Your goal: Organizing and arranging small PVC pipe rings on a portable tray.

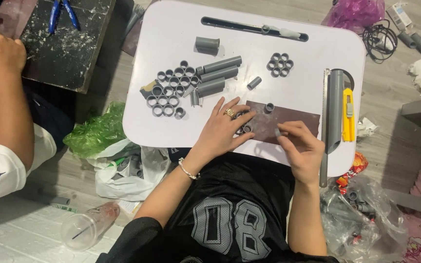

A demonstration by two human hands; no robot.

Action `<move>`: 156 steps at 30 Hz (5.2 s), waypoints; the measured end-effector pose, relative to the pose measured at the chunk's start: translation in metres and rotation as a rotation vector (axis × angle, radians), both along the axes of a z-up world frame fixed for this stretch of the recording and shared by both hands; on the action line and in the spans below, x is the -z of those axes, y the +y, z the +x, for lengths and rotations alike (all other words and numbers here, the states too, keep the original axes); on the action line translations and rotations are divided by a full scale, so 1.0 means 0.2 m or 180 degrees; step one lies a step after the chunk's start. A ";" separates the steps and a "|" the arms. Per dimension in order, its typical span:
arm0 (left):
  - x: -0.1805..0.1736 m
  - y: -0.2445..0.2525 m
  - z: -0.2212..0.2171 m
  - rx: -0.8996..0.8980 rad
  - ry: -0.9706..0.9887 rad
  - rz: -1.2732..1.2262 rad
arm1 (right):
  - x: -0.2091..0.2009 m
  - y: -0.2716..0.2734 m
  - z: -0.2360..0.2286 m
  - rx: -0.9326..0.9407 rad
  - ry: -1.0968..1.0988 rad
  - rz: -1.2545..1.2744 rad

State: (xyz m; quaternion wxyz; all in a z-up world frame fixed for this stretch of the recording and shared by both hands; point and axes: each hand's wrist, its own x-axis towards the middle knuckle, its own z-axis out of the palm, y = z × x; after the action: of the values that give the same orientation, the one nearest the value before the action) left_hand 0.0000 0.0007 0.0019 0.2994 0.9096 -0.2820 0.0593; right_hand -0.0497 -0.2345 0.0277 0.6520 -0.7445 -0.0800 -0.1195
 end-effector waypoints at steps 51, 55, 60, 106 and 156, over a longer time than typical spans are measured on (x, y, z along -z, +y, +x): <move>-0.10 -0.03 -0.01 -0.0022 0.0221 0.0366 | 0.08 0.08 0.11 0.0855 -0.1088 -0.2903; -0.11 -0.03 -0.01 -0.0042 0.0329 0.0389 | 0.10 0.08 0.12 0.0758 -0.0893 -0.3001; -0.09 -0.03 -0.02 -0.0026 0.0051 -0.0058 | 0.05 0.10 0.11 0.1100 -0.0514 -0.2637; -0.10 -0.04 0.01 -0.0014 0.0124 -0.0095 | 0.05 0.10 0.09 0.0922 -0.0021 -0.2306; -0.05 0.00 0.00 0.0227 -0.0046 0.0192 | 0.06 0.05 0.07 0.0336 0.0149 -0.2268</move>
State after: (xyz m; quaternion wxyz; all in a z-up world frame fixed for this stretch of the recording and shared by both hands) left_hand 0.0009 0.0009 0.0110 0.2718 0.9071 -0.3180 0.0466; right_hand -0.0349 -0.2237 0.0153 0.3461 -0.9307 -0.0631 -0.1005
